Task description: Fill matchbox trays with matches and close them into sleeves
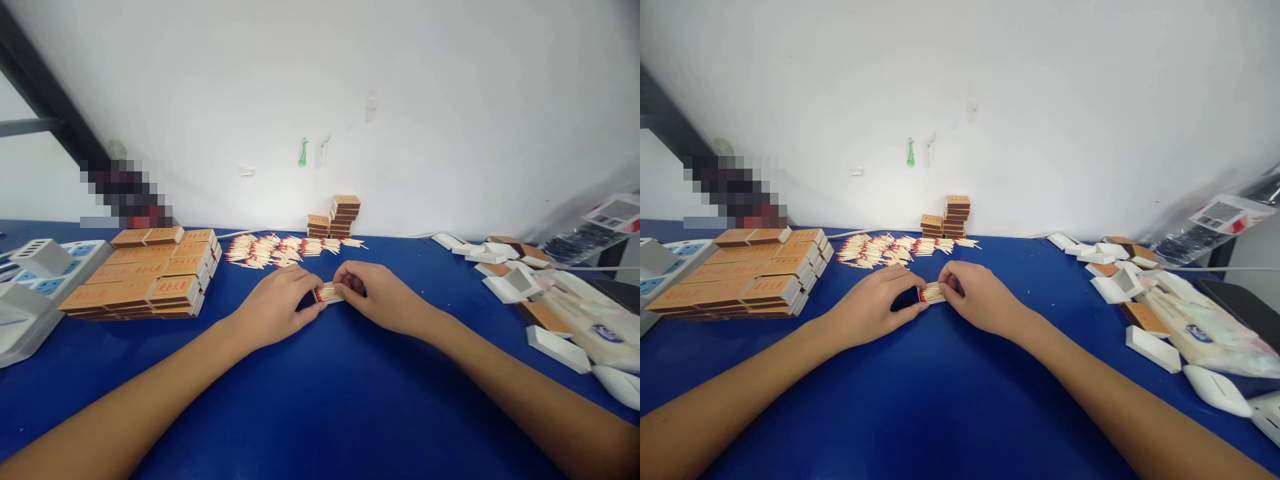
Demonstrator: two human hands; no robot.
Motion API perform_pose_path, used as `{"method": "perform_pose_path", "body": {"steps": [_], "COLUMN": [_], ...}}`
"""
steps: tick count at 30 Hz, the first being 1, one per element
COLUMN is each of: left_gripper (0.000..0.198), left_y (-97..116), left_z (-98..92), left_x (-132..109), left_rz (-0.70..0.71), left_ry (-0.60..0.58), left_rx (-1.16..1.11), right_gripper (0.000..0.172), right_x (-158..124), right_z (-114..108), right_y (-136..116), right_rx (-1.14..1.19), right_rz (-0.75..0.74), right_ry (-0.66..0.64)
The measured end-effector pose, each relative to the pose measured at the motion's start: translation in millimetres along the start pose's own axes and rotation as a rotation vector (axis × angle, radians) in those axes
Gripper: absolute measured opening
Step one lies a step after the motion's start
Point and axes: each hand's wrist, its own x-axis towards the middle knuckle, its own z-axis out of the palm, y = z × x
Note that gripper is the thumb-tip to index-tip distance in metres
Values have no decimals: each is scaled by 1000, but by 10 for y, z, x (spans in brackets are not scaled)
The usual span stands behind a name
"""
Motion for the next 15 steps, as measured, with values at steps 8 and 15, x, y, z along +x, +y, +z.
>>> {"method": "perform_pose_path", "body": {"steps": [8,15], "left_gripper": [12,12], "left_y": [-2,24], "left_z": [-25,-28], "left_x": [14,9], "left_rz": [33,39], "left_ry": [3,4], "left_rx": [-5,-3], "right_gripper": [9,10], "right_x": [326,803], "right_z": [-40,75], "right_y": [5,183], "right_rx": [-77,-166], "right_rz": [-83,-187], "right_ry": [41,28]}}
